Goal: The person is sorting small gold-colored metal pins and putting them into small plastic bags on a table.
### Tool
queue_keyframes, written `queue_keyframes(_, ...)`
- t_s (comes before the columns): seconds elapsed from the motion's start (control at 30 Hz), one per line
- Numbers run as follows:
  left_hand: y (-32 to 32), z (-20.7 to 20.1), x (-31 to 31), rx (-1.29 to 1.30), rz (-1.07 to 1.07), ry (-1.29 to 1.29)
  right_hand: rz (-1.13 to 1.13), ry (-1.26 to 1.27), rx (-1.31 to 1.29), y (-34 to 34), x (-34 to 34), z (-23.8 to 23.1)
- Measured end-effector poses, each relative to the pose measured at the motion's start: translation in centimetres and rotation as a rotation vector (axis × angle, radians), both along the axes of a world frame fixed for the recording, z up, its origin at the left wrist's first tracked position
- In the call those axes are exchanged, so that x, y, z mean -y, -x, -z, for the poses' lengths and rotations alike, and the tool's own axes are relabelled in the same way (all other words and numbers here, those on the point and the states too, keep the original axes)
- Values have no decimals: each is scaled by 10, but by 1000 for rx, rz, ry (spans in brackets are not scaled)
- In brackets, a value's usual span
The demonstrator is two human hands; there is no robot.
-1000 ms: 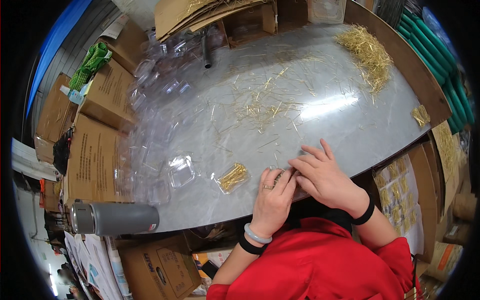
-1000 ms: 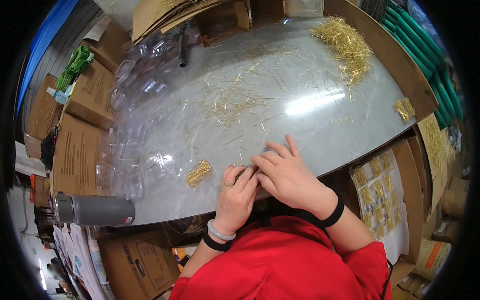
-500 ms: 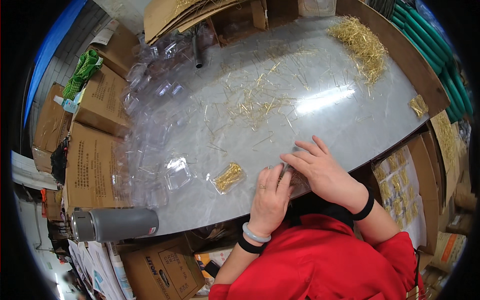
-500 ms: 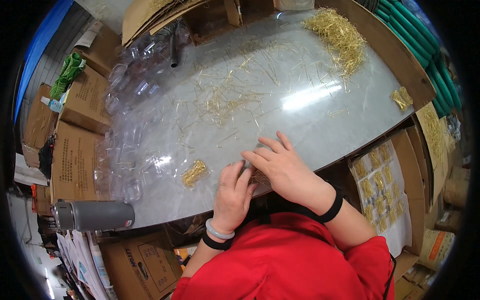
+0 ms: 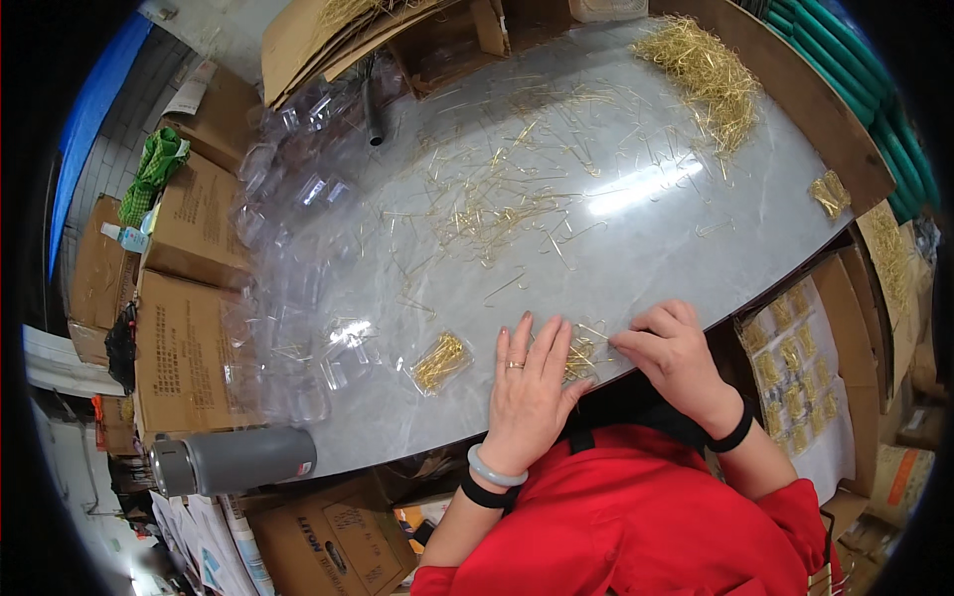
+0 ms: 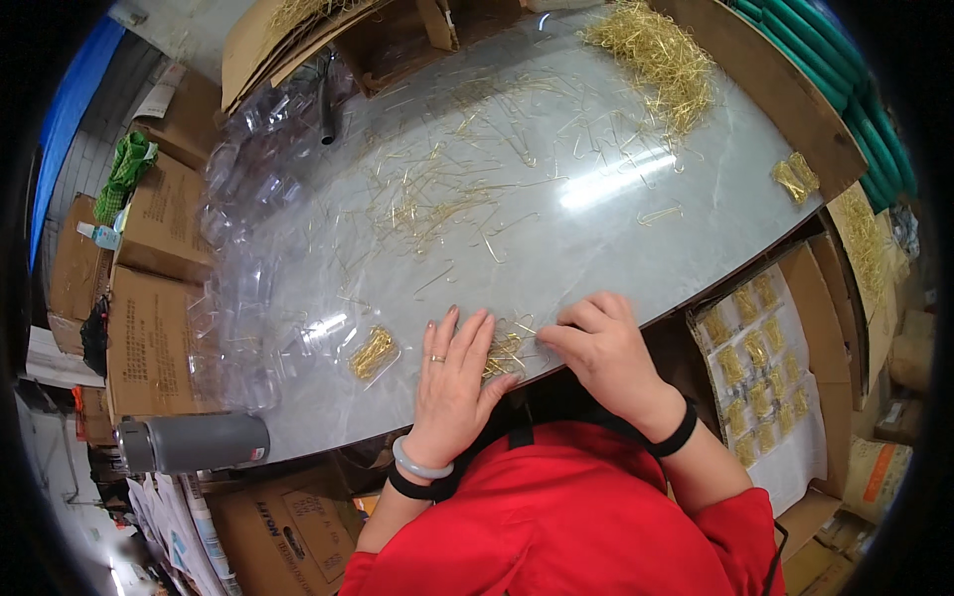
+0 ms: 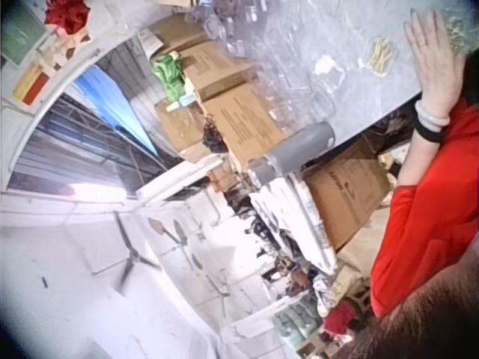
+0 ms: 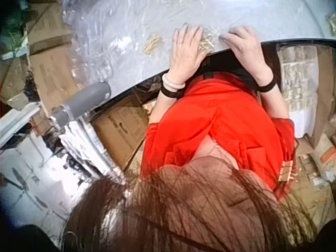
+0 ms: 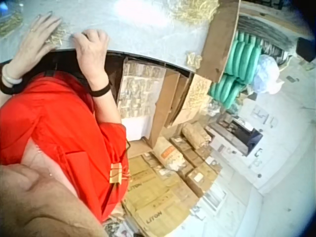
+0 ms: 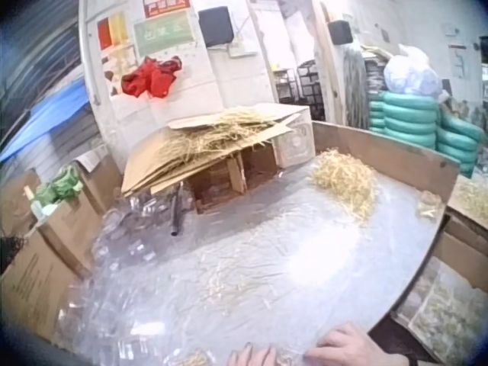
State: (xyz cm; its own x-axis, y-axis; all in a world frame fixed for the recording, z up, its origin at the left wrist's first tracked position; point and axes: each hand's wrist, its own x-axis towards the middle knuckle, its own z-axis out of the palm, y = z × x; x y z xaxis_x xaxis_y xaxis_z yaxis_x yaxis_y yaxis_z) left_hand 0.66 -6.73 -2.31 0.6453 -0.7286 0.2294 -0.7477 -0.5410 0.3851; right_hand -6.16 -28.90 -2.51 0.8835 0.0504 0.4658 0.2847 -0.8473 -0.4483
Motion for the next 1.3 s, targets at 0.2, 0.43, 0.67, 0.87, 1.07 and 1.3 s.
queue_keyframes(0.2,-1,-1,8,31,-27,-2,-120,-141,32,-27,-12,4)
queue_keyframes(0.43,1,3,8,48,-46,47,-58,-75,-21,-2,2,-9)
queue_keyframes(0.67,2,5,8,49,-59,88,-37,-73,103,-26,-19,12)
queue_keyframes(0.87,3,11,5,70,-73,96,-284,-183,-96,-37,-6,-10)
queue_keyframes(1.07,2,12,3,50,-49,111,-344,-92,-170,-40,-14,-11)
queue_keyframes(1.3,3,10,3,40,-38,100,-158,-64,-114,-36,-16,-9)
